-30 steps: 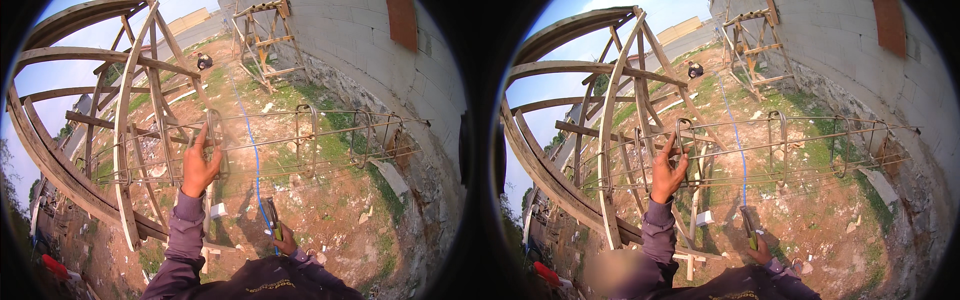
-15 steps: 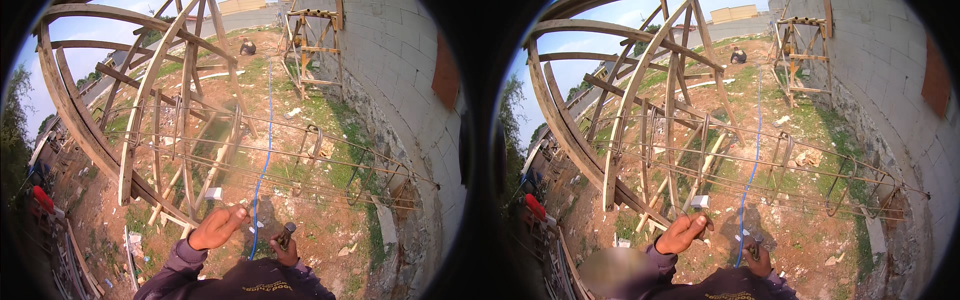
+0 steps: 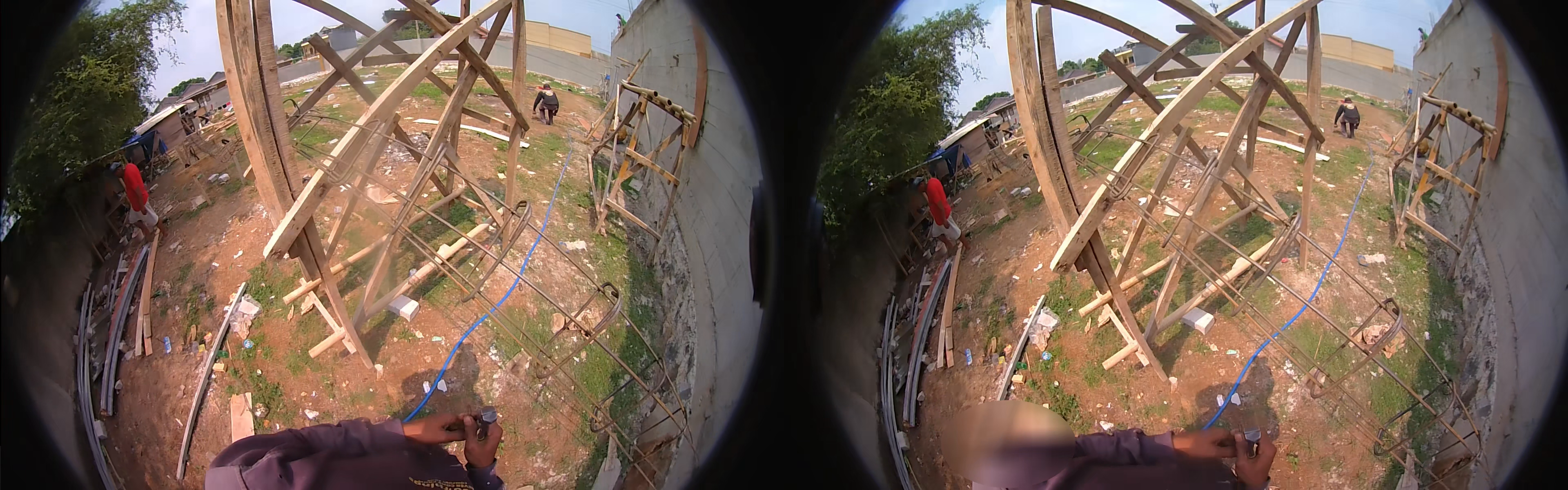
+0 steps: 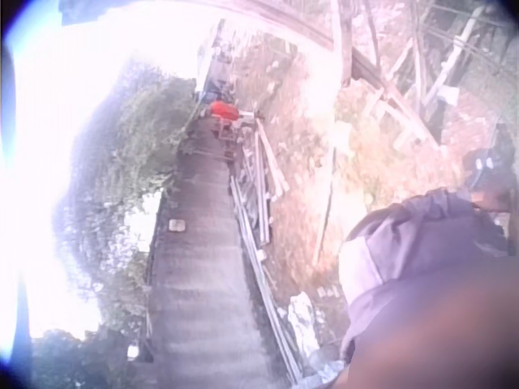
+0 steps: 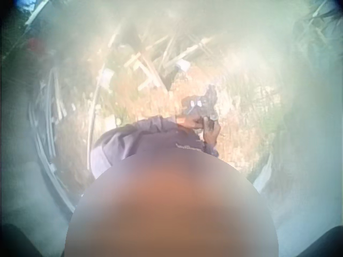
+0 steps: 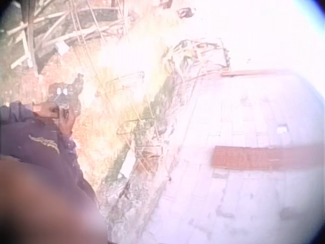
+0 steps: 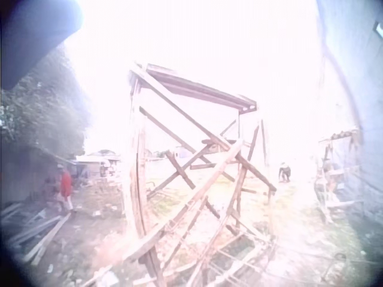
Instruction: The person walks through a construction site, picks up a metal rebar cage, and uses pliers to twist wire ties around the cage to secure it. The person repeatedly twists wire ties at multiple points along the cage while standing near a partially built wall.
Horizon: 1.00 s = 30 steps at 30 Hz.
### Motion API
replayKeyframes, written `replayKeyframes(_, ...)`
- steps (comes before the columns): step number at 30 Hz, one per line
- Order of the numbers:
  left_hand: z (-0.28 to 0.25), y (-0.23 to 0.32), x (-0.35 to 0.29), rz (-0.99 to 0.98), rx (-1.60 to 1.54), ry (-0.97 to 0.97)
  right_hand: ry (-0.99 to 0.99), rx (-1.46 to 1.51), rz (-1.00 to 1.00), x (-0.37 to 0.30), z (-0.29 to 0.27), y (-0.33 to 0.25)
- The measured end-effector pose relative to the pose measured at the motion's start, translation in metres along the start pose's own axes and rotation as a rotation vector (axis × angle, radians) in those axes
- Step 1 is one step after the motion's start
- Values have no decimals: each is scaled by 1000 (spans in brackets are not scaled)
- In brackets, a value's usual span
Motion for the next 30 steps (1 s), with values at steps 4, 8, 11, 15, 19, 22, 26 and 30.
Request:
replayKeyframes(4,-17,46,-22,387,533,442,214,186,-65,-3,-34,-4)
replayKeyframes(8,7,-19,11,37,-390,56,221,388,-133,-13,-61,-8)
replayKeyframes(11,32,-29,30,-67,-643,-118,209,440,-149,-22,-66,-13)
replayKeyframes(15,43,40,43,285,101,-243,311,302,-123,-42,-85,-20)
replayKeyframes(19,-2,141,35,544,598,124,452,325,-120,-67,-116,-17)
replayKeyframes(22,-47,229,25,755,934,525,518,390,-102,-81,-132,-7)
replayKeyframes(26,-62,308,74,748,1410,521,538,488,-83,-90,-135,3)
replayKeyframes(30,-51,334,131,656,1668,233,544,377,-96,-98,-133,-3)
Point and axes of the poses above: each hand's wrist, its own x-axis towards the middle knuckle, its own z-axis out of the palm, y = z × x, the point moved 9 cm from there along x, towards the middle knuckle, and after that the axes turned 10 degrees about -y, right-handed, at the moved point
